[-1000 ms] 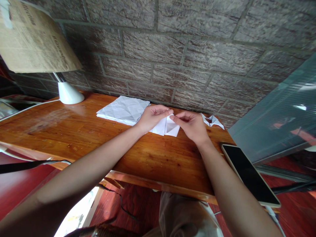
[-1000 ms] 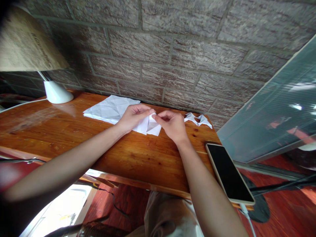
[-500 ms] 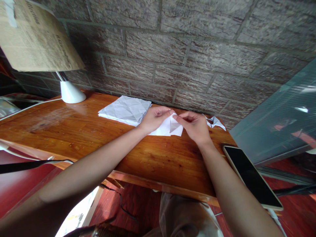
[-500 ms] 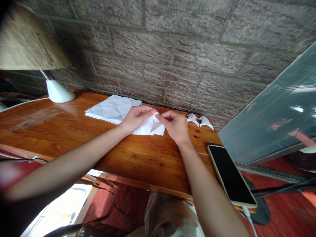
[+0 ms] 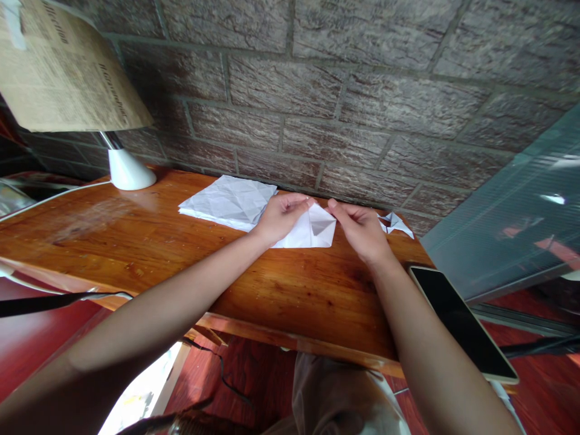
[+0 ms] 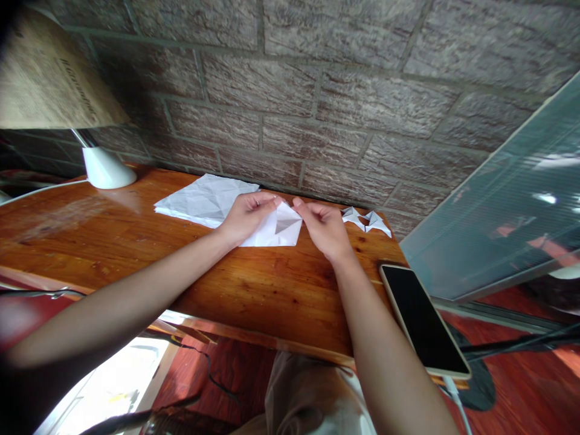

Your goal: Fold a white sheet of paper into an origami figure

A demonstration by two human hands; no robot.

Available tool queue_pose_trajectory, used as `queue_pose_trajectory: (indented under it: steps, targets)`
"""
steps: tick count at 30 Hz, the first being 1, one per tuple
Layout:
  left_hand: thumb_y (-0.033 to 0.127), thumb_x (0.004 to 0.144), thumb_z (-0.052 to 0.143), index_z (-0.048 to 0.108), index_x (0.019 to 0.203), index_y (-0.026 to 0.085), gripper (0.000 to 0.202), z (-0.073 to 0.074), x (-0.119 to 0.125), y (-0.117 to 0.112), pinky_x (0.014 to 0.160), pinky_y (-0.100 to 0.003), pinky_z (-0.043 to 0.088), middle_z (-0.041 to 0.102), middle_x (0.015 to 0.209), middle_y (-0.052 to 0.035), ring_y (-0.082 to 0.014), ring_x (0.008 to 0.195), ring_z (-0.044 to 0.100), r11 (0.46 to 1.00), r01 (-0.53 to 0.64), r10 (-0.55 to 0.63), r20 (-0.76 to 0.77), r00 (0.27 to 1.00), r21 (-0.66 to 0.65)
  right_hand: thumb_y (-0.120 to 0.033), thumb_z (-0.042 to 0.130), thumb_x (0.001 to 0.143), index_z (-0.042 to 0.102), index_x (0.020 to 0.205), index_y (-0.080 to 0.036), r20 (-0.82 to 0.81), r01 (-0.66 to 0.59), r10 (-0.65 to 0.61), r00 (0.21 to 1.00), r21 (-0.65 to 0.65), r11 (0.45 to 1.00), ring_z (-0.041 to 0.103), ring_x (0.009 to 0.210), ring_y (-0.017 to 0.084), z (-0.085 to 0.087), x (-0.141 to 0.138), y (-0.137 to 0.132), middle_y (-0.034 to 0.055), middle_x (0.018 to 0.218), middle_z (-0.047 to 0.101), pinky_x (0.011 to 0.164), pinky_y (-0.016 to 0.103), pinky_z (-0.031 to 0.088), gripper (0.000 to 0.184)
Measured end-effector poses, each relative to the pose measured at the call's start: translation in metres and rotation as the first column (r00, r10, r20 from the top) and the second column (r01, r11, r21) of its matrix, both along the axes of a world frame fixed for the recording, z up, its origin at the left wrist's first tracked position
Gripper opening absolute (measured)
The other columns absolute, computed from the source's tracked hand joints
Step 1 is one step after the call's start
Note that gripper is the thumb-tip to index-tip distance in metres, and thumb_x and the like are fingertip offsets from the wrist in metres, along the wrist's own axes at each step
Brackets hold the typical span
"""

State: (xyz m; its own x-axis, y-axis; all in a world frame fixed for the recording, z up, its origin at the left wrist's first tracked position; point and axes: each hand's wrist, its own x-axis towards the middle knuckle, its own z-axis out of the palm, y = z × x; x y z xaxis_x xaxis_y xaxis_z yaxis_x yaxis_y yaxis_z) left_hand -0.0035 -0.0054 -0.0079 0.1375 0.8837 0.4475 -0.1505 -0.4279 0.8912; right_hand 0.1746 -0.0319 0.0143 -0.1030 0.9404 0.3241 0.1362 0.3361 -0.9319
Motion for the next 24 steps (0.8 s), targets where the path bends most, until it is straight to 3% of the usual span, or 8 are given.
queue_pose_trajectory:
  steps: [6,13,18,24]
  targets:
    - [0.056,0.076,0.075,0.078,0.089,0.014,0.044,-0.001,0.0,0.001,0.074,-0.029,0.053,0.078,0.09,-0.0066,-0.0197,0.081,0.069,1.0,-0.02,0.02,-0.016,1.0,0.019,-0.049,0.087,0.067,0.08,0.084,-0.023,-0.261,-0.218,0.152,0.953,-0.248,0.944,0.073,0.082,0.018,0.0,0.006,0.003,0.0024,0.087,0.079,0.087,0.033,0.057,0.032]
    - [0.056,0.076,0.075,0.079,0.089,0.015,0.043,0.001,-0.001,0.001,0.075,-0.029,0.054,0.078,0.087,-0.0058,-0.02,0.081,0.07,1.0,-0.001,0.001,0.011,1.0,0.022,-0.045,0.089,0.066,0.079,0.088,-0.023,-0.333,-0.316,0.211,0.919,-0.303,0.899,0.075,0.089,0.019,0.001,0.01,0.002,0.0043,0.094,0.08,0.09,0.035,0.058,0.032]
    - [0.056,0.077,0.075,0.079,0.088,0.015,0.042,0.001,-0.002,0.001,0.075,-0.028,0.053,0.079,0.088,-0.0058,-0.0187,0.079,0.07,0.999,-0.016,0.015,0.008,1.0,0.042,-0.043,0.089,0.066,0.08,0.092,-0.023,-0.314,-0.321,0.222,0.923,-0.31,0.895,0.075,0.087,0.018,0.0,0.013,0.002,0.0046,0.095,0.08,0.091,0.036,0.058,0.034]
    - [0.059,0.077,0.074,0.079,0.087,0.015,0.046,0.002,-0.002,0.001,0.078,-0.029,0.053,0.079,0.091,-0.007,-0.0195,0.083,0.07,0.997,-0.029,0.03,-0.021,0.999,0.071,-0.04,0.091,0.064,0.081,0.085,-0.02,-0.246,-0.239,0.174,0.953,-0.265,0.934,0.074,0.083,0.018,0.001,0.012,0.002,0.0059,0.094,0.08,0.09,0.036,0.058,0.031]
